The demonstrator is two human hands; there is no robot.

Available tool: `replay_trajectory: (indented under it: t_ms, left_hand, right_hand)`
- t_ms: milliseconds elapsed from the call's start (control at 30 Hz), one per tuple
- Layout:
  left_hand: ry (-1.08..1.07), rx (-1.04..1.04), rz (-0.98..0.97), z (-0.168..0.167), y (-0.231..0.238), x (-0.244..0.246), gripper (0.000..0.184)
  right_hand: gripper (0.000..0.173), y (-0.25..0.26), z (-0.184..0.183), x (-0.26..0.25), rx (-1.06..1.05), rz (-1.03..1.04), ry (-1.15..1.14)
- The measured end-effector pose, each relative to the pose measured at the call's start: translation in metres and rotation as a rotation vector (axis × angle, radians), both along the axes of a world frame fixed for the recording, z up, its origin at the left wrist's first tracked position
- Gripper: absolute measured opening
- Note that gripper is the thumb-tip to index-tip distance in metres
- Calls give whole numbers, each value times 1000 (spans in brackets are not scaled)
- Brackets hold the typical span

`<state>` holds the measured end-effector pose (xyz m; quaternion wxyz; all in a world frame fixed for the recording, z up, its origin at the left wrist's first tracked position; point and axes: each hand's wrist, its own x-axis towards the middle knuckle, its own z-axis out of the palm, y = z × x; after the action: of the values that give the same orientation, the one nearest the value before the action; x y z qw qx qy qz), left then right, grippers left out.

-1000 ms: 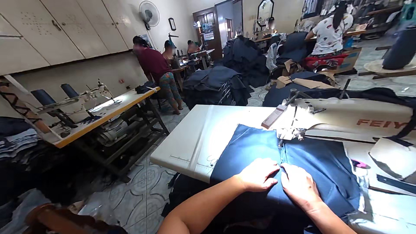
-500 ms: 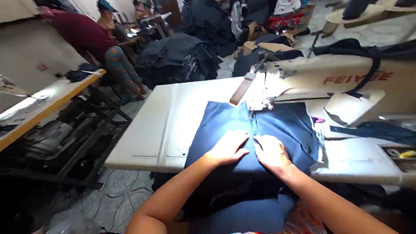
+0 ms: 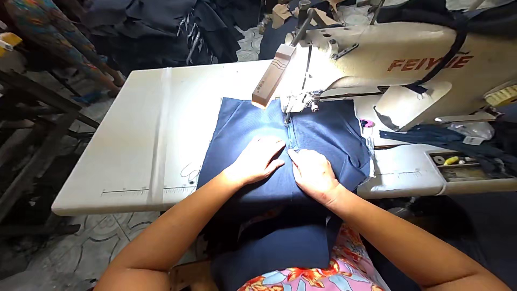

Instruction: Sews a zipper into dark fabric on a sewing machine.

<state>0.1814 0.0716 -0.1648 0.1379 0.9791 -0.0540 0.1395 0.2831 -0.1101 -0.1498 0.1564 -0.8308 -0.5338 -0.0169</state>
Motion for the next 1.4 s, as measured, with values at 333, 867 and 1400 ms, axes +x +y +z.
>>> replay_trajectory:
  t_ms: [333, 867, 1400]
  left_hand:
    - [-57, -14, -27, -1, 2, 4, 46]
    - [148, -100, 48, 3, 3, 8, 45]
    - [95, -104, 29, 0, 5, 6, 44]
  right_hand:
    - [34, 1, 6, 3, -83, 19, 7]
    - [37, 1, -13, 8, 147, 15, -14]
    - [40, 0, -4, 12, 47, -8, 175]
